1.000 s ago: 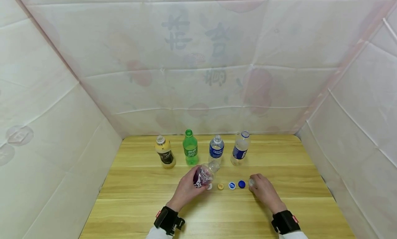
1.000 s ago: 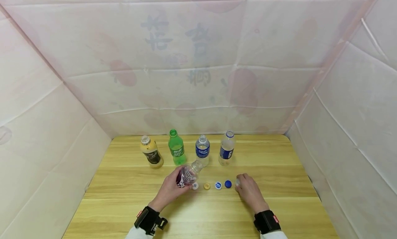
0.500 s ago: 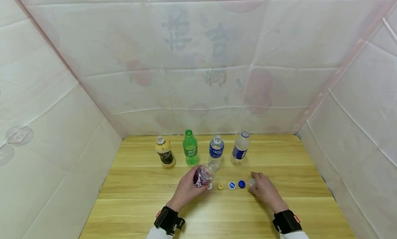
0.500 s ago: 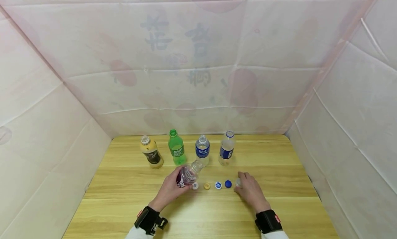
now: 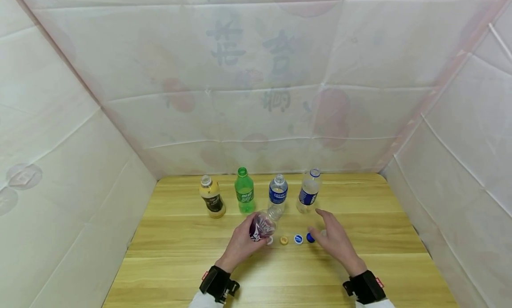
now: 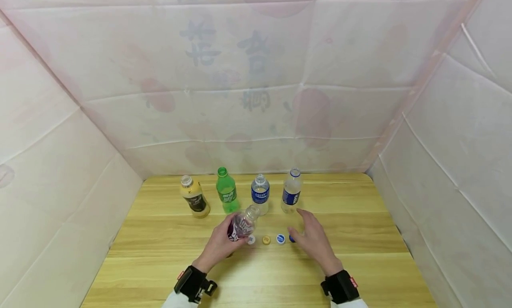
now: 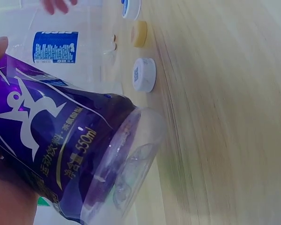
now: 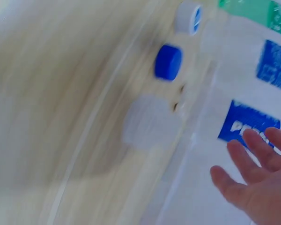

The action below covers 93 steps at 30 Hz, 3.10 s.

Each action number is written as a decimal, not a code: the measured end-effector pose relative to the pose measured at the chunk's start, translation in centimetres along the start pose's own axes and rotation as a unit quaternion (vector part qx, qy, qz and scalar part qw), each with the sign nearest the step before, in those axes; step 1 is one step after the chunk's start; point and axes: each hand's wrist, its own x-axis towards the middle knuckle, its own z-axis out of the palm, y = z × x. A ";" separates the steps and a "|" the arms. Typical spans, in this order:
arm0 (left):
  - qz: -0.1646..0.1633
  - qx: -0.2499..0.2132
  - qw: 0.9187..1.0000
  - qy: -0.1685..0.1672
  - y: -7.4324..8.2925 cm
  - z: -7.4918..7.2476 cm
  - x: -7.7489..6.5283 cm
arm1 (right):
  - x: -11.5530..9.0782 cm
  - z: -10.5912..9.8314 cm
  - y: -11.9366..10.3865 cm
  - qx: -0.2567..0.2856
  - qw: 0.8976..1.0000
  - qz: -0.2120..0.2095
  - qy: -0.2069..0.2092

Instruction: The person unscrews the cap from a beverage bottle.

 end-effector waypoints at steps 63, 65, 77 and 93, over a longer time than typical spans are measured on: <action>0.073 0.045 0.996 0.015 -0.5 -1.2 -0.4 | 1.1 -1.6 -7.5 0.205 0.978 -0.031 0.031; 0.082 0.050 0.995 0.021 -0.9 -1.6 -0.5 | 1.1 -2.5 -6.9 0.194 0.979 -0.037 0.053; 0.056 0.066 0.995 0.052 -2.6 -3.5 -1.2 | 0.6 -7.8 -2.6 0.150 0.975 -0.005 0.166; 0.054 0.089 0.992 0.069 -3.0 -4.3 -1.4 | 4.1 -6.9 0.8 0.032 0.983 0.040 0.176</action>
